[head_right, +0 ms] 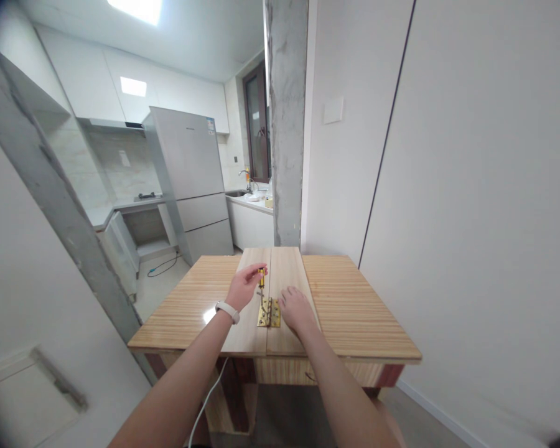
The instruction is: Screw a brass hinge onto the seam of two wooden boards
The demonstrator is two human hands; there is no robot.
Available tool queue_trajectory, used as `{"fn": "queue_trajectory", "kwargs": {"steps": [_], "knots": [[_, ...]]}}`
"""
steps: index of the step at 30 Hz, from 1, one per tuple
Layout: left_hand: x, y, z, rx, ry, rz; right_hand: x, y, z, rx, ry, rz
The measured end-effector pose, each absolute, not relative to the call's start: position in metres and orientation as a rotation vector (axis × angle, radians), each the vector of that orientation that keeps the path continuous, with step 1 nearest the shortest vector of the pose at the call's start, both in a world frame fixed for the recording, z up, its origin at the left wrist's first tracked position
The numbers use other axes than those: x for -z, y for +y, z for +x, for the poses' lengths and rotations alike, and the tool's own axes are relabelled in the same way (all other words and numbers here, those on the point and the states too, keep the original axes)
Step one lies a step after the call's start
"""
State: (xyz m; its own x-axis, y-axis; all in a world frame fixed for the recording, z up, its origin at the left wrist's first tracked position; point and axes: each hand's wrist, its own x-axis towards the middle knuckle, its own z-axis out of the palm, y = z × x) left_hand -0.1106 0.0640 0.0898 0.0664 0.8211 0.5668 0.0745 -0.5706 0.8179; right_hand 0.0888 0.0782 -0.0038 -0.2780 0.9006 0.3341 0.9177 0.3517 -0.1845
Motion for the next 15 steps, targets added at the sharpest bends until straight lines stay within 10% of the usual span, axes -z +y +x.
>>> {"fn": "queue_trajectory", "kwargs": {"steps": [15], "knots": [[-0.096, 0.0574, -0.1114, -1.597, 0.952, 1.844, 0.0026, 0.0762, 0.0887, 0.011, -2.265, -1.606]]}}
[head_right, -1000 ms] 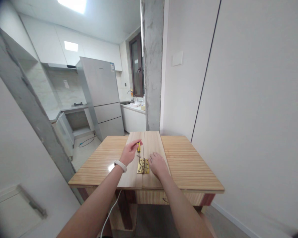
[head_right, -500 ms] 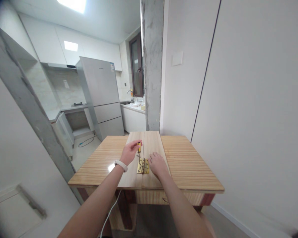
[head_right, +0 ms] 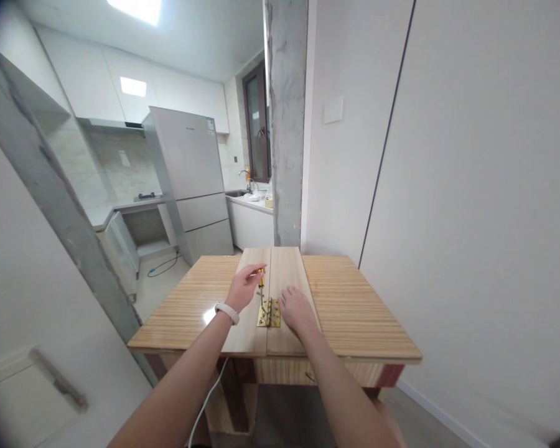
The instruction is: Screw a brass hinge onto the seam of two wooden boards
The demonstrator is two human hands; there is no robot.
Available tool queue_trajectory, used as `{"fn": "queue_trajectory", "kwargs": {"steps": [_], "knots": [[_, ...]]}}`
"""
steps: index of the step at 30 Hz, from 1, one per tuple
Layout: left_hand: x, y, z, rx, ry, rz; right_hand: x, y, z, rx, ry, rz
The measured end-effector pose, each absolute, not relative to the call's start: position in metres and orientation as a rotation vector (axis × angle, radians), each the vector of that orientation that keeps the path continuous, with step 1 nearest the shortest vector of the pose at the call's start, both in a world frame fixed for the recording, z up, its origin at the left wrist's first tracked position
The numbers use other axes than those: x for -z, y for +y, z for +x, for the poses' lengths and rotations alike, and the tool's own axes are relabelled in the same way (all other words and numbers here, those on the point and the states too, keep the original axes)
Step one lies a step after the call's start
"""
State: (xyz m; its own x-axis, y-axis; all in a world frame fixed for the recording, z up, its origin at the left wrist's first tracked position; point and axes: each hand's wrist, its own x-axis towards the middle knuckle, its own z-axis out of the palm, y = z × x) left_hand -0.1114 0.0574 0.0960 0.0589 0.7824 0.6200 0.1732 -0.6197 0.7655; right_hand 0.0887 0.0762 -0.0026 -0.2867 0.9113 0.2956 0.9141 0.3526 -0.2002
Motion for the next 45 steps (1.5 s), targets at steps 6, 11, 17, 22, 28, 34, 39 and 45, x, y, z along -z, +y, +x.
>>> {"fn": "queue_trajectory", "kwargs": {"steps": [6, 11, 17, 22, 28, 34, 39, 45], "knots": [[-0.0983, 0.0554, -0.1111, -1.553, 0.908, 1.836, 0.0029, 0.0761, 0.0893, 0.003, -2.259, -1.611], [-0.0953, 0.0578, -0.1111, -1.552, 0.891, 1.806, 0.0035, 0.0772, 0.0887, 0.012, -2.245, -1.621], [-0.0916, 0.0619, -0.1116, -1.576, 0.868, 1.729, 0.0054, 0.078, 0.0886, 0.013, -2.234, -1.627], [-0.0911, 0.062, -0.1121, -1.593, 0.875, 1.725, 0.0066, 0.079, 0.0889, 0.041, -2.228, -1.629], [-0.0924, 0.0617, -0.1121, -1.593, 0.895, 1.711, 0.0076, 0.0802, 0.0888, 0.039, -2.214, -1.605], [-0.0936, 0.0623, -0.1098, -1.618, 0.965, 1.792, 0.005, 0.0777, 0.0886, 0.058, -2.222, -1.607], [-0.095, 0.06, -0.1094, -1.603, 0.976, 1.852, 0.0038, 0.0763, 0.0887, 0.058, -2.233, -1.603], [-0.0949, 0.058, -0.1088, -1.535, 0.881, 1.837, 0.0058, 0.0784, 0.0899, 0.027, -2.268, -1.591]]}}
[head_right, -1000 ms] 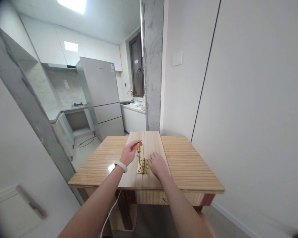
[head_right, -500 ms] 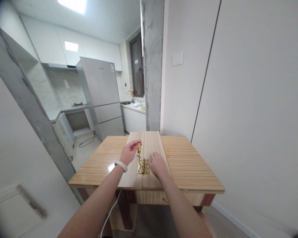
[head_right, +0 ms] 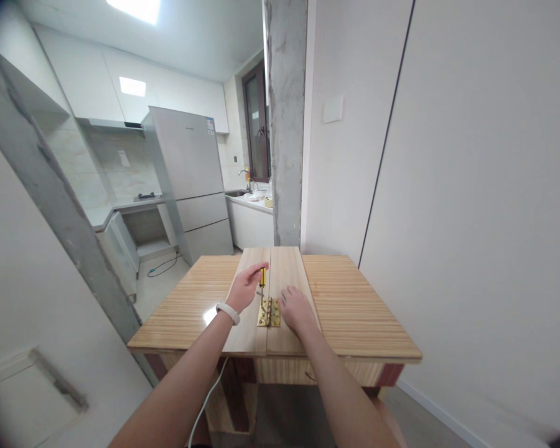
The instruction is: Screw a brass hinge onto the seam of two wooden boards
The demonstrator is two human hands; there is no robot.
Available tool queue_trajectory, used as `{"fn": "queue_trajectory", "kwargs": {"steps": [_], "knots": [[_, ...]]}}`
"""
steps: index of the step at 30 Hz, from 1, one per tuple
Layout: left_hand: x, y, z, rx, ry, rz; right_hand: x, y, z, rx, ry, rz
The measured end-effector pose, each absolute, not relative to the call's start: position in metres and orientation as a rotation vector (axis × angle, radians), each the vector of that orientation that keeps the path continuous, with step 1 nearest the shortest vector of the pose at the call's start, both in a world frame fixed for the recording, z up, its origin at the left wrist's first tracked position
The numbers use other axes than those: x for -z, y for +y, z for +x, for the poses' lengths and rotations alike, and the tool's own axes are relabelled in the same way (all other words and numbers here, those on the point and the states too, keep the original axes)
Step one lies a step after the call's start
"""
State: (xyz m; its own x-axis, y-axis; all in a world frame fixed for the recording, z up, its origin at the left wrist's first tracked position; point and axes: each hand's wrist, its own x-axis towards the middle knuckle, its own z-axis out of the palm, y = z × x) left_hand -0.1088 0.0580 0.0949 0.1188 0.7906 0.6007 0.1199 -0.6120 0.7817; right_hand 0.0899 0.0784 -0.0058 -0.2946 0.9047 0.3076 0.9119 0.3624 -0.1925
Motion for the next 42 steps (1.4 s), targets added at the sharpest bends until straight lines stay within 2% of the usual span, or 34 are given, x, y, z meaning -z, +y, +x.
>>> {"fn": "queue_trajectory", "kwargs": {"steps": [20, 42], "knots": [[-0.087, 0.065, -0.113, -1.602, 0.964, 1.702, 0.012, 0.083, 0.091, 0.042, -2.255, -1.595], [-0.093, 0.051, -0.119, -1.56, 1.065, 1.93, 0.006, 0.079, 0.089, 0.061, -2.247, -1.608]]}}
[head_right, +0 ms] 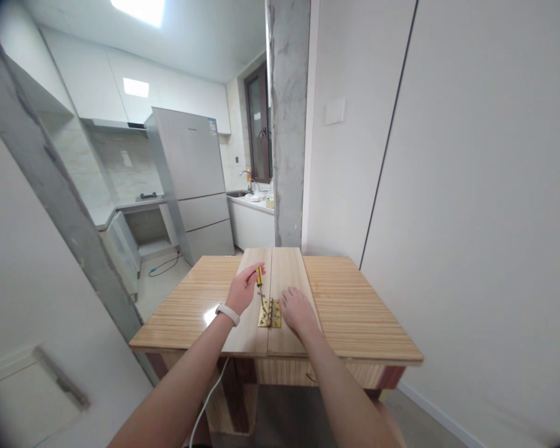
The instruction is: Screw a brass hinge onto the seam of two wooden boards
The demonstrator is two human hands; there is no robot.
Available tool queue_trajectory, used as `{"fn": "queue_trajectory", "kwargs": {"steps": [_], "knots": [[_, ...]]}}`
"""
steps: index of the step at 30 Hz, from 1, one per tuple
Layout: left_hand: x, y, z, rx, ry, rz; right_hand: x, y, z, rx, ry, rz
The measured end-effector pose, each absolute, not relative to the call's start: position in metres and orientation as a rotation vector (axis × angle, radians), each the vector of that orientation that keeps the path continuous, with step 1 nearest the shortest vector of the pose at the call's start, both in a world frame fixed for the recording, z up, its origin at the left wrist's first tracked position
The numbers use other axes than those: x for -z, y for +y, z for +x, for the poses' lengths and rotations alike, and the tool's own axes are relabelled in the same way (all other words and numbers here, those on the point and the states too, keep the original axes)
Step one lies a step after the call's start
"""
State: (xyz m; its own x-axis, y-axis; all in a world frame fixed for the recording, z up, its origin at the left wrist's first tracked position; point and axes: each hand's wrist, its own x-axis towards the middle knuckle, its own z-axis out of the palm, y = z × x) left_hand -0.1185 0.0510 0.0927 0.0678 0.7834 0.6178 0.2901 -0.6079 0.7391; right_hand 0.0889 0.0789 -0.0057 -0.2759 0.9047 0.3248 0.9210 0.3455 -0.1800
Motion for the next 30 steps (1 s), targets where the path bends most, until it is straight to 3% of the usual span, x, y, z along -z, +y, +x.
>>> {"fn": "queue_trajectory", "kwargs": {"steps": [30], "knots": [[-0.0977, 0.0519, -0.1187, -1.589, 1.008, 1.902, 0.0086, 0.0805, 0.09, 0.018, -2.252, -1.591]]}}
